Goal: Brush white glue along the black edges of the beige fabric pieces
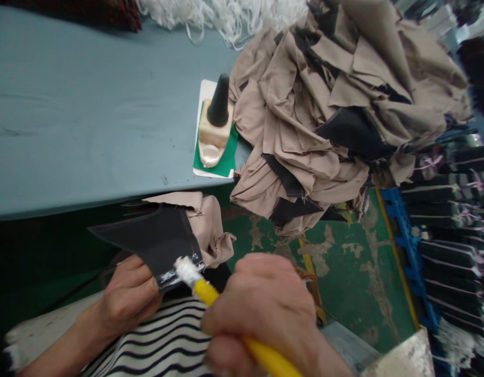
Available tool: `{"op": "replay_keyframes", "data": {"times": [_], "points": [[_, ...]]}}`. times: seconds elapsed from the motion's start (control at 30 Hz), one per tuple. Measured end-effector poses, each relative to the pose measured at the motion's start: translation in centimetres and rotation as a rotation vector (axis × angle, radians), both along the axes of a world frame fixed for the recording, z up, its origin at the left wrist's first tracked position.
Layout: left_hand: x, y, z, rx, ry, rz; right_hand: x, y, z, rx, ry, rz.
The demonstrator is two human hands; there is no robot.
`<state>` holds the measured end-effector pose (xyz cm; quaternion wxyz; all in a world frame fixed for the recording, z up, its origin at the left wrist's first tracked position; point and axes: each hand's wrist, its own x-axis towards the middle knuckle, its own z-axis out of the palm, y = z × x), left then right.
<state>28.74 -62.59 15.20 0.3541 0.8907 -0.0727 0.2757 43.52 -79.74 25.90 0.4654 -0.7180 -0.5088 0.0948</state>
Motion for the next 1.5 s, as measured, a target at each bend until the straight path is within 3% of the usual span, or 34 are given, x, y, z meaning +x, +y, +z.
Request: {"op": "replay_keyframes", "data": {"times": [0.1,0.23,0.4,0.53,0.67,0.83,0.97,1.13,1.27,1.4,1.5], "points": [[0.3,0.2,0.1,0.016,0.017,-0.006,1.0,0.9,-0.7,0.182,0.053,-0.091],[0.6,0.3,-0.2,0.004,0.022,-0.036,0.8,2.6,-1.8,0.138,0.238,0.049],[0.4,0.2,-1.3,-0.059,0.034,-0.039,0.6,3.7,-2.5,0.230,0.400,0.111],[0.2,0.2,-2.0,-0.072,0.019,-0.006,2.3,3.3,-3.6,0.234,0.525,0.034],[0.3,0.4,-1.9,-0.106,0.019,-0.008,4.2,3.8,-5.6,0.217,0.866,-0.050],[0.6,0.7,-0.8,-0.109,0.031,-0.001,3.9,5.5,-7.1,0.100,1.109,0.046],[0.4,0.2,-0.8,-0.112,0.053,-0.047,4.4,5.0,-6.9,-0.066,1.152,0.138],[0.0,-0.5,-1.5,-0.113,0.033,-0.040,7.3,3.9,-5.4,-0.215,0.958,0.221],[0.1,-0.5,-1.5,-0.084,0.037,-0.065,7.8,5.0,-3.9,-0.234,0.832,0.260],[0.0,-0.6,-1.7,-0.110,0.047,-0.084,6.3,6.8,-3.2,-0.237,0.908,0.410],[-0.3,-0.7,-1.8,-0.109,0.022,-0.057,4.9,7.6,-3.4,-0.165,0.968,0.429]]}}
